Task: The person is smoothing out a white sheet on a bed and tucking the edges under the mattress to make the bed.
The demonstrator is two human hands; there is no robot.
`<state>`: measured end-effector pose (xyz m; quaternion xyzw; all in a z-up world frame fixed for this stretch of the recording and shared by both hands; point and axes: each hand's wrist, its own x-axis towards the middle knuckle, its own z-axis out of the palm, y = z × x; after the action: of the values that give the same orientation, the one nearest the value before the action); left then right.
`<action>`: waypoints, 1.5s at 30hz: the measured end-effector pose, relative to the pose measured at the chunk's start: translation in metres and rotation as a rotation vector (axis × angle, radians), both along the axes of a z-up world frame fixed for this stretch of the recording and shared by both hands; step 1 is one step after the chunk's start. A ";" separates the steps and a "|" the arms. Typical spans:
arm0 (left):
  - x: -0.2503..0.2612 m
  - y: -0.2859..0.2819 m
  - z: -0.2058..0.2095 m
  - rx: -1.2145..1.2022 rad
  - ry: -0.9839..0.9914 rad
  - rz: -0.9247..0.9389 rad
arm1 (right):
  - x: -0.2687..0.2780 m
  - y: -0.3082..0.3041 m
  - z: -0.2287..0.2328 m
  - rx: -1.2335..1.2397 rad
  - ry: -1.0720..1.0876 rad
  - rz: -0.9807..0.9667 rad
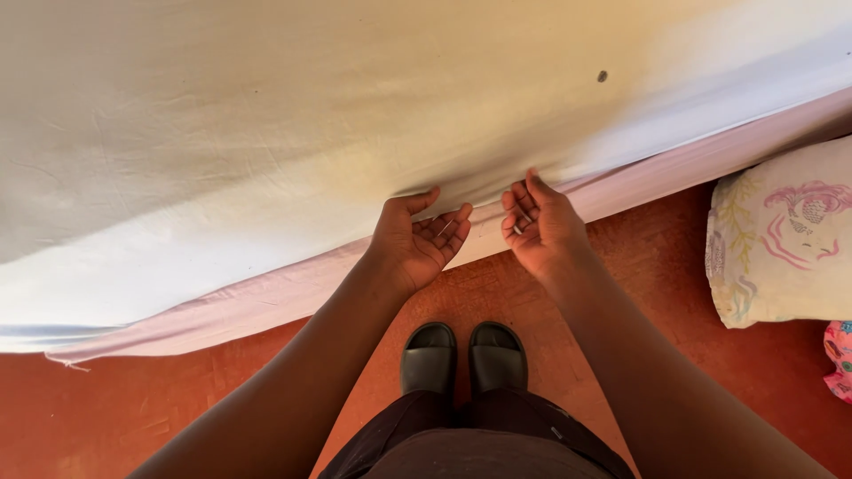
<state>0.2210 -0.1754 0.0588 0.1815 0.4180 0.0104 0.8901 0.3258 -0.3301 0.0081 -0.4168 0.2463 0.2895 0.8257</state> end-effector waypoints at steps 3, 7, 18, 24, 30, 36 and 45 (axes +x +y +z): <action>-0.001 0.004 0.011 0.005 0.047 -0.028 | -0.002 -0.005 -0.001 -0.010 -0.045 0.036; 0.003 0.015 -0.001 -0.053 -0.007 -0.043 | -0.007 0.007 0.024 -0.030 -0.099 0.007; 0.008 0.011 -0.017 -0.152 -0.004 -0.157 | 0.010 0.002 0.036 -0.379 -0.196 0.321; 0.023 -0.013 -0.039 0.227 0.136 -0.115 | 0.006 -0.007 0.060 -0.405 -0.393 0.583; 0.015 -0.039 -0.017 0.401 0.223 -0.082 | 0.039 -0.030 0.045 -0.387 -0.196 0.418; 0.008 -0.042 -0.014 0.253 0.171 -0.029 | 0.029 -0.059 0.060 0.135 0.071 0.100; 0.028 -0.062 -0.019 0.086 0.055 0.206 | 0.056 -0.075 0.032 -0.103 -0.145 -0.145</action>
<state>0.2492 -0.2375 0.0401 0.1759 0.4578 0.1150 0.8638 0.3818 -0.4051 0.0397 -0.4596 0.2297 0.1851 0.8377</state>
